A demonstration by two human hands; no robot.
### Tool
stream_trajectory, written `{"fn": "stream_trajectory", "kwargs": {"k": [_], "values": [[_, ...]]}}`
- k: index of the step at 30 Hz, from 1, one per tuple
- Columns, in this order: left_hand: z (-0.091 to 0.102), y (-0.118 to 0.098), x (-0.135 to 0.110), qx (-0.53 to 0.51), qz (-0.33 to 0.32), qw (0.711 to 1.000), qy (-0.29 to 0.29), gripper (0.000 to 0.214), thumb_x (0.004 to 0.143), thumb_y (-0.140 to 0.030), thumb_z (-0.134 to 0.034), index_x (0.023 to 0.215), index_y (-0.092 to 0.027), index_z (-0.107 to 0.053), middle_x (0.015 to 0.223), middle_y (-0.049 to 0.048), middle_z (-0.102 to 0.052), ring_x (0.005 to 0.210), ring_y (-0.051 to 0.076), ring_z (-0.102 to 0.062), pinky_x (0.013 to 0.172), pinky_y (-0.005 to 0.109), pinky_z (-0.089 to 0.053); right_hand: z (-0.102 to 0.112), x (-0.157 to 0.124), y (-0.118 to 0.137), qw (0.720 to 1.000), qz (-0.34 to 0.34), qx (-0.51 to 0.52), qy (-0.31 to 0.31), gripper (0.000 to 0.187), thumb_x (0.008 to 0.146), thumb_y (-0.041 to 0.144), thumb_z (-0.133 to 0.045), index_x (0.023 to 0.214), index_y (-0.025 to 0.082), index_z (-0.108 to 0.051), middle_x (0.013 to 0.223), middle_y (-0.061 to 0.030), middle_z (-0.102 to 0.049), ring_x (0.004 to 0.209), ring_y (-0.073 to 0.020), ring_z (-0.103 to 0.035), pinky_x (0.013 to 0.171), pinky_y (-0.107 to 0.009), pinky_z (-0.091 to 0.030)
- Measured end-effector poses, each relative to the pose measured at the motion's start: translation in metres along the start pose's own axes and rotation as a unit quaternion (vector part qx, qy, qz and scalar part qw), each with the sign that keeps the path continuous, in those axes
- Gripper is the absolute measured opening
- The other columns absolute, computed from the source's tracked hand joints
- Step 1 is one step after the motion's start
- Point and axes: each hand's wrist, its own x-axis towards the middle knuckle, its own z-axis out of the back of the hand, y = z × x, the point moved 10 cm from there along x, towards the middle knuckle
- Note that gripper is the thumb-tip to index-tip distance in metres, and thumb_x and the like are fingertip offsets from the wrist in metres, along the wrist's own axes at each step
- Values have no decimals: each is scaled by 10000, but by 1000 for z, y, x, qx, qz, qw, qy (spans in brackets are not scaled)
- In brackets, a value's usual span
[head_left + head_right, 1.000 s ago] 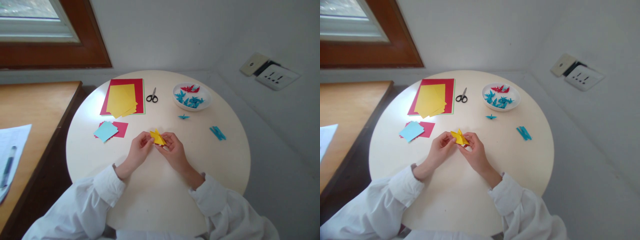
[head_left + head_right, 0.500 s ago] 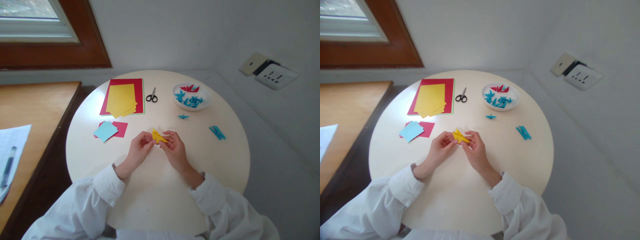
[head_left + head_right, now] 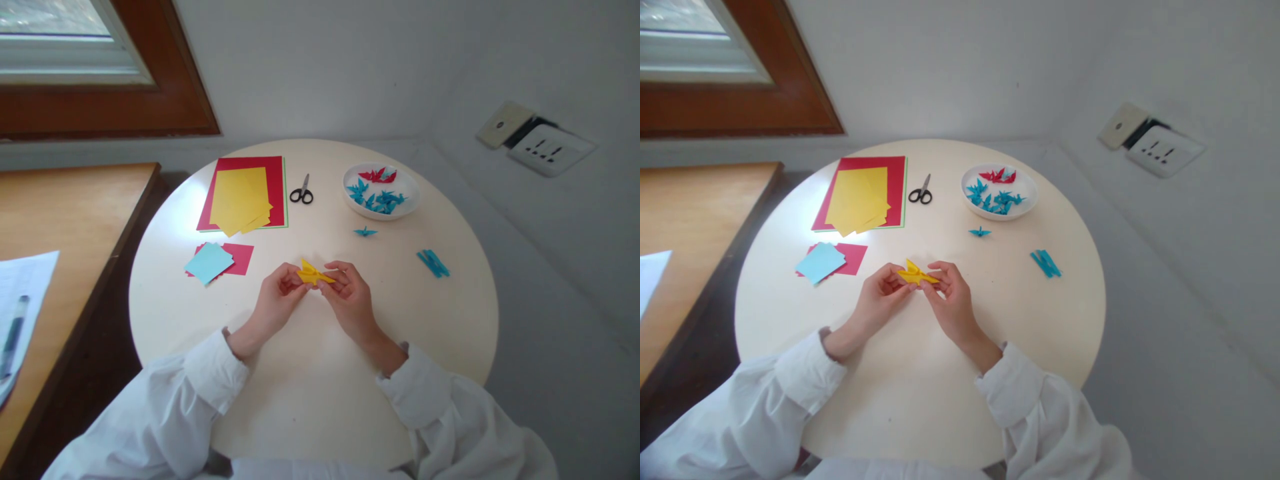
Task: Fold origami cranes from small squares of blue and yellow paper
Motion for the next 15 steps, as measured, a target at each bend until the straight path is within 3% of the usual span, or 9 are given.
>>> {"fn": "stream_trajectory", "kwargs": {"k": [6, 15], "values": [[0, 3, 0, -28, 15, 999, -12, 263, 651, -290, -728, 702, -166, -502, 607, -44, -532, 545, 74, -490, 513, 190, -380, 6, 1, 2, 1000, 15, 1, -24, 229, 705, 279, -671, 897, 231, -557, 785, 3, -647, 765, -140, -648, 712, -283, -527], [-5, 12, 1, -112, 54, 992, 4, 294, 620, -226, -748, 739, -176, -483, 591, -61, -542, 534, 65, -506, 517, 175, -367, 8, 1, 3, 999, 23, -2, -29, 237, 691, 214, -681, 901, 242, -573, 813, 12, -641, 798, -134, -648, 734, -266, -527]]}}
